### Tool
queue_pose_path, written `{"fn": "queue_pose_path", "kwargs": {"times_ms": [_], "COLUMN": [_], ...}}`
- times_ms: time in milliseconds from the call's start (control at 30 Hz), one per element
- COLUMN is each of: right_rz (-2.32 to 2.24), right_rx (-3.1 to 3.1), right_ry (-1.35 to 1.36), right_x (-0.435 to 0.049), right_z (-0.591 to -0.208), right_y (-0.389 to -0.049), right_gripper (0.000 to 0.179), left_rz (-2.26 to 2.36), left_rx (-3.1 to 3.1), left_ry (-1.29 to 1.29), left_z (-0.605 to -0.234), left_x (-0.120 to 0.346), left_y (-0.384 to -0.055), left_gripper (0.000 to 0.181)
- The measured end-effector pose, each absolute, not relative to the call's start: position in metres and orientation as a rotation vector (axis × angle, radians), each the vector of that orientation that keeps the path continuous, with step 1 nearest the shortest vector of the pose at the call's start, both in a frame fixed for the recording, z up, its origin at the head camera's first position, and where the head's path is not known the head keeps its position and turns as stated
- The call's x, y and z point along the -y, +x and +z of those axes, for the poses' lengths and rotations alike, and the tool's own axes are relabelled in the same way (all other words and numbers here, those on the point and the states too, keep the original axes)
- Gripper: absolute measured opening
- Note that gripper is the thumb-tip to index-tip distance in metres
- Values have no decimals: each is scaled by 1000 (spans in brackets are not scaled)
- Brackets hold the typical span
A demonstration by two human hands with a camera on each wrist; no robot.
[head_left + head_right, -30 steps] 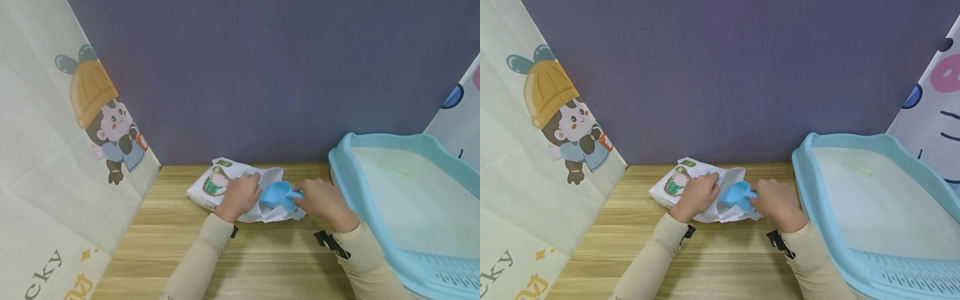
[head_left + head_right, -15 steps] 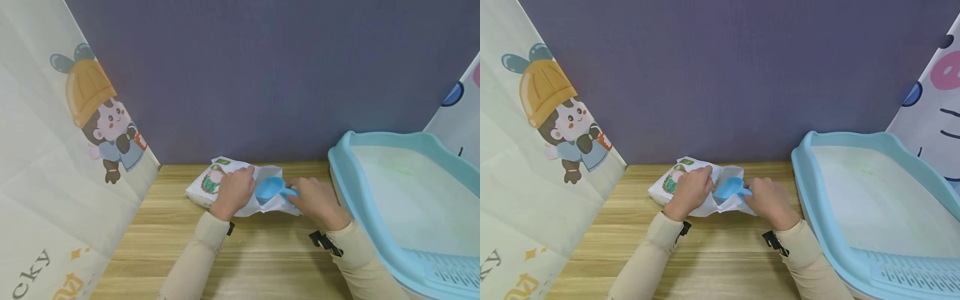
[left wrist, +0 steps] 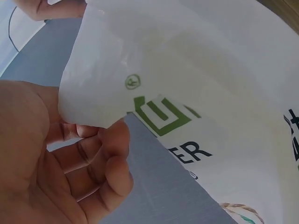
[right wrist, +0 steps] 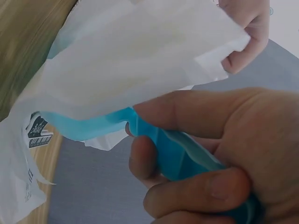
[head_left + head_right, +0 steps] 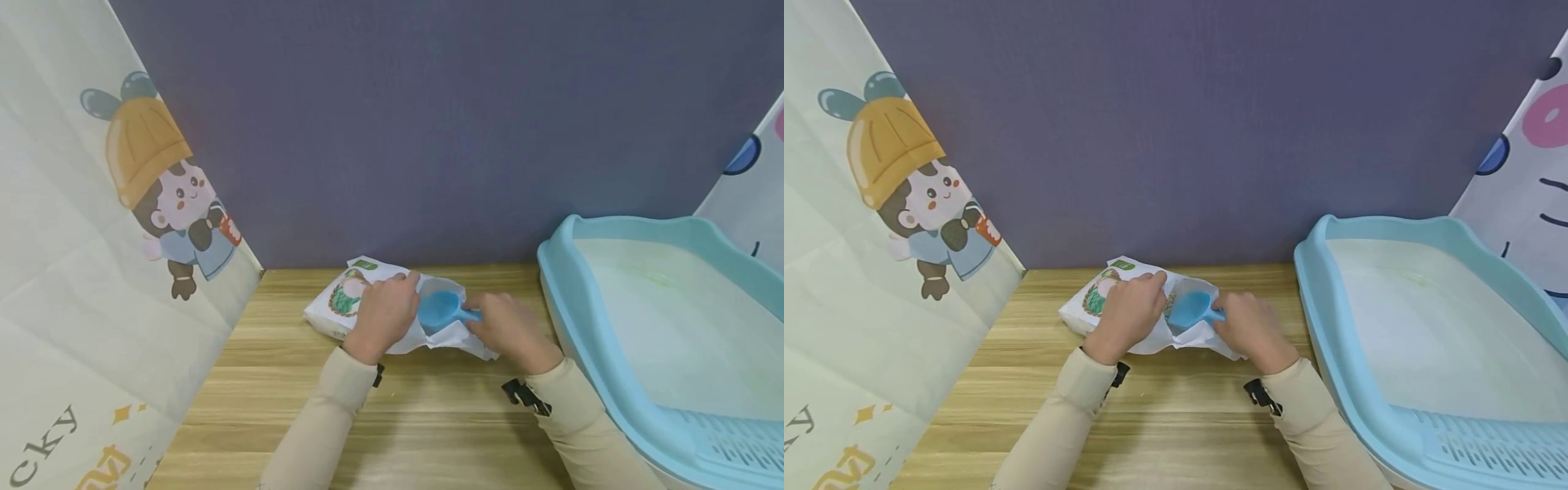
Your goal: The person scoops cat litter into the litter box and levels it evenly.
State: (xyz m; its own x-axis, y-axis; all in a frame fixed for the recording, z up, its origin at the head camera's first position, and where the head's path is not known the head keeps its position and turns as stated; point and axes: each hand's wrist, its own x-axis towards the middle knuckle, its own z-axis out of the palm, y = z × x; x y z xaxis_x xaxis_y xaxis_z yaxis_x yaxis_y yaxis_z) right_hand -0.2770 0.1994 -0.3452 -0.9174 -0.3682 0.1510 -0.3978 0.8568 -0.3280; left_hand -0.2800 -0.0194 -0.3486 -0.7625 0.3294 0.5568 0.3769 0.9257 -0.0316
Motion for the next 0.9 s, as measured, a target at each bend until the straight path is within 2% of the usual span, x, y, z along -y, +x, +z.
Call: {"fn": "queue_pose_path", "kwargs": {"times_ms": [267,567,900], "right_rz": [553,605,625], "right_rx": [2972,3024,3030], "right_ry": [603,582,539], "right_x": [-193,-185,-171], "right_z": [-349,-348,-349], "right_y": [-263,-245,-223], "right_gripper": [32,33,31], "left_rz": [-118,-183,-206], "left_rx": [2538,2527,2539], "left_ry": [-613,-698,-753], "left_z": [-349,-352,-352], "left_x": [29,40,51], "left_y": [-270,-259,-247], "left_gripper": [6,15,14]}}
